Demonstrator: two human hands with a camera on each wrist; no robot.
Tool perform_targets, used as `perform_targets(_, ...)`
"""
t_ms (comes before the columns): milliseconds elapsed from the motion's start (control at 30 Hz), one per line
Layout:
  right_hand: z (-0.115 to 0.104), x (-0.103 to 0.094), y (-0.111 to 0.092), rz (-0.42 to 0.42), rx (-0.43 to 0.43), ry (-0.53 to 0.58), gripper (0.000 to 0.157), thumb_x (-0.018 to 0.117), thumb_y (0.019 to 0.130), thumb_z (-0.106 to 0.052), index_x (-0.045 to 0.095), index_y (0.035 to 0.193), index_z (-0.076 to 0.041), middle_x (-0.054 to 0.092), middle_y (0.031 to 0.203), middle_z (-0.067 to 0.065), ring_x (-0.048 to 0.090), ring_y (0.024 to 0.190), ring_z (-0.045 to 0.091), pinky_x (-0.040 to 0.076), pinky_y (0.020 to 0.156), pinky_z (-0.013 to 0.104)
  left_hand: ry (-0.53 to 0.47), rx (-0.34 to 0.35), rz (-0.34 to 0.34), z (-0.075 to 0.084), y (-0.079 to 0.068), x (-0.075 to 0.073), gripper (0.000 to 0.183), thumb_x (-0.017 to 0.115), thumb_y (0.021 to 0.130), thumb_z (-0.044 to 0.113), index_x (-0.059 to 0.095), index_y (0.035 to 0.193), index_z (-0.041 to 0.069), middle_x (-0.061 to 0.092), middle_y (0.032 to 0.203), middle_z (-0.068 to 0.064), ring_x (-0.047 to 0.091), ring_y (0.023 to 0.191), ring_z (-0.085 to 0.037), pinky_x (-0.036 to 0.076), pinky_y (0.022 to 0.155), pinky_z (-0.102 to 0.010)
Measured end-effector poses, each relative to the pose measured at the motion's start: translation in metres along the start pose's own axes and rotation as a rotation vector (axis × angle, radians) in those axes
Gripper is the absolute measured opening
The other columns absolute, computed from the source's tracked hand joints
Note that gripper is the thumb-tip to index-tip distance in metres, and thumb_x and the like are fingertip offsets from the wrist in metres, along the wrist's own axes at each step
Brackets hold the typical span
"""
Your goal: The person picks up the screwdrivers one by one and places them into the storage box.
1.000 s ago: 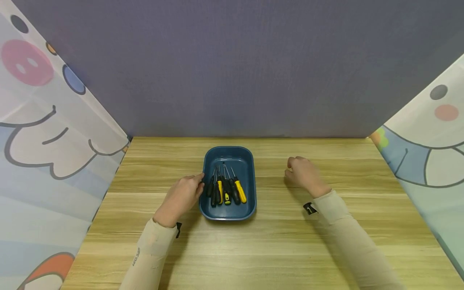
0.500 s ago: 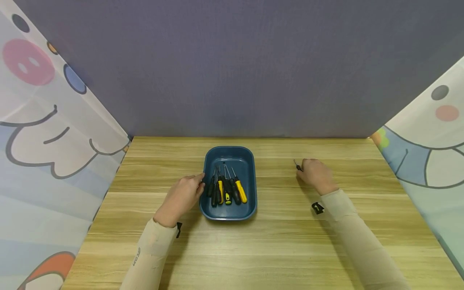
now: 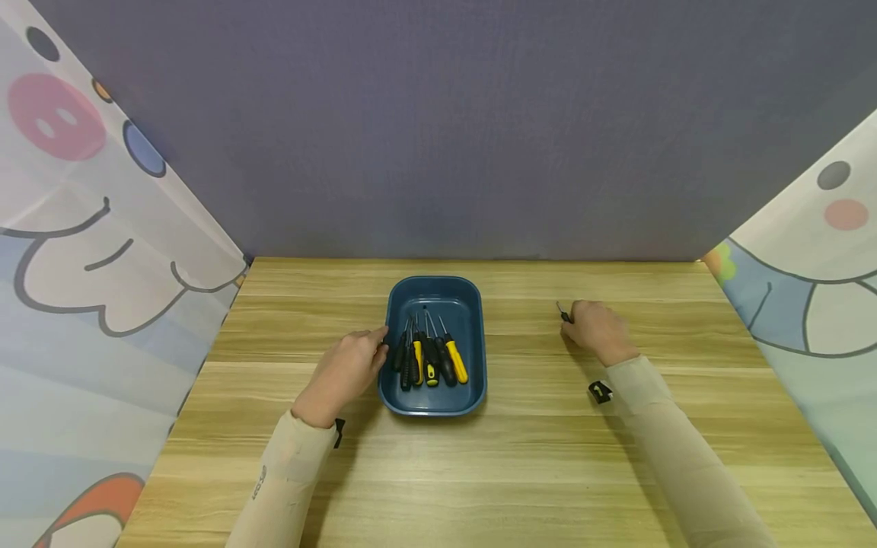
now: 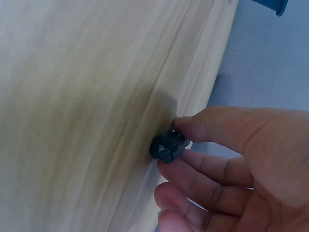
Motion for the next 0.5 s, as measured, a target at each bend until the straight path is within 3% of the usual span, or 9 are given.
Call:
perform_targets(333, -0.005, -0.002, -0.001, -0.017, -0.002, 0.026, 0.039, 0.064, 0.097, -0.026, 0.049, 0.064, -0.012, 0.043, 0.056, 0.000, 0.038, 0.048, 0.014, 0.032, 0.042, 0.027, 0.010, 0.012, 0.002, 0.001, 0.001, 0.000, 0.033, 0.066, 0.096, 0.007, 0.066, 0.125, -0.007, 0.071, 0.106, -0.021, 0.067, 0.077, -0.024, 0.054, 0.059, -0.036)
perform_targets(500, -0.017, -0.009, -0.004, -0.023, -0.007, 0.042, 0.040, 0.062, 0.097, -0.025, 0.050, 0.061, -0.013, 0.044, 0.053, -0.001, 0.037, 0.046, 0.012, 0.031, 0.040, 0.025, 0.015, 0.016, 0.000, 0.001, 0.001, 0.000, 0.033, 0.066, 0.096, 0.007, 0.066, 0.125, -0.008, 0.071, 0.106, -0.021, 0.068, 0.079, -0.025, 0.054, 0.059, -0.036)
Point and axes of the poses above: each hand's wrist, its own y-axis towards the middle knuckle, its own x-axis out of the palm, z = x × y, the point moved 7 cm from there along y, towards the middle knuckle
